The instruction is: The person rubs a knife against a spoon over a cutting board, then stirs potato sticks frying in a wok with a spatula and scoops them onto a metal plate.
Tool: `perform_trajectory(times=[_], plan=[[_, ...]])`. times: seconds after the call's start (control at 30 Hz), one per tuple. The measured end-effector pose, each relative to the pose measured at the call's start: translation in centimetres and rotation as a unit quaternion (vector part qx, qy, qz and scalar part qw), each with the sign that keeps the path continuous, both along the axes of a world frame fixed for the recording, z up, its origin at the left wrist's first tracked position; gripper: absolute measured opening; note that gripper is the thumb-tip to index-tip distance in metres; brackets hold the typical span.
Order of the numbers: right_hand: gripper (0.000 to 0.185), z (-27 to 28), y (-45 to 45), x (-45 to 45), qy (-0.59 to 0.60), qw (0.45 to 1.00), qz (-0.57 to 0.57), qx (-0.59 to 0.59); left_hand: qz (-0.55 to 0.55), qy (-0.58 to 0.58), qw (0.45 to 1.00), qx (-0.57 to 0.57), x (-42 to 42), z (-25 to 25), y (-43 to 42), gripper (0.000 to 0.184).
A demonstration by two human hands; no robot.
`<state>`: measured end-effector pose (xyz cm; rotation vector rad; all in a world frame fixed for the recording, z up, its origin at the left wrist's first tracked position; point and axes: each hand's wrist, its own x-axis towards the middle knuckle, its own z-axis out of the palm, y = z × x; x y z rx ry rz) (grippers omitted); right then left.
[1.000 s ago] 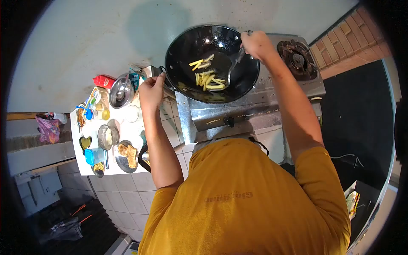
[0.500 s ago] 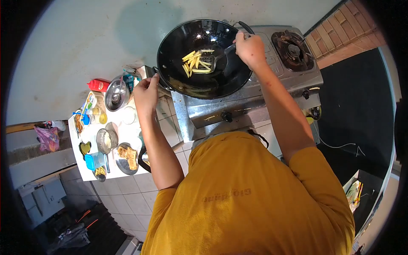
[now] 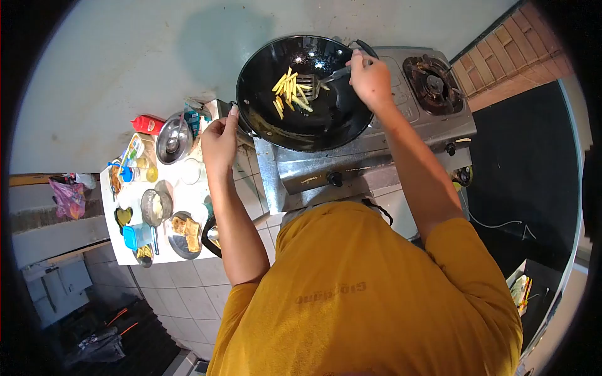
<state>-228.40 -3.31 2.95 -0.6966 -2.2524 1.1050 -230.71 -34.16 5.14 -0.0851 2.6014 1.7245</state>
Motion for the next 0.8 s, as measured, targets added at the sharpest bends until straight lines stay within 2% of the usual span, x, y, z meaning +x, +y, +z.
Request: perform_trajectory(times=[0.1, 0.27, 0.37, 0.47, 0.57, 0.7, 0.8], plan=[[0.045, 0.0, -0.5, 0.1, -0.027, 0.999, 0.013, -0.036, 0.0, 0.006, 1.0, 0.006, -0.1, -0.4, -0.1, 0.046], [0.046, 0.0, 0.0, -1.1, -0.007, 1.0, 0.014, -0.008, -0.018, 0.009, 1.0, 0.002, 0.2, 0.2, -0.3, 0.045], [0.045, 0.4, 0.2, -1.3, -0.006, 0.998, -0.001, -0.056, -0.017, 0.0, 1.0, 0.005, 0.3, -0.1, -0.4, 0.044], [0.045, 2.0, -1.3, -0.8, -0.027, 0.982, 0.025, -0.185, -0.019, -0.001, 1.0, 0.024, 0.3, 0.1, -0.2, 0.042], [0.044, 1.3, -1.1, -1.0, -0.019, 0.992, 0.011, -0.123, -0.016, -0.009, 1.0, 0.002, 0.5, 0.6, -0.3, 0.042], [0.045, 2.6, -1.7, -0.1, -0.032, 0.99, 0.034, -0.132, -0.007, -0.002, 1.0, 0.019, 0.5, 0.1, -0.2, 0.045], [0.045, 1.6, -0.7, 0.1, -0.052, 0.994, 0.028, -0.088, -0.006, -0.016, 1.0, 0.001, 0.6, 0.4, -0.2, 0.045]])
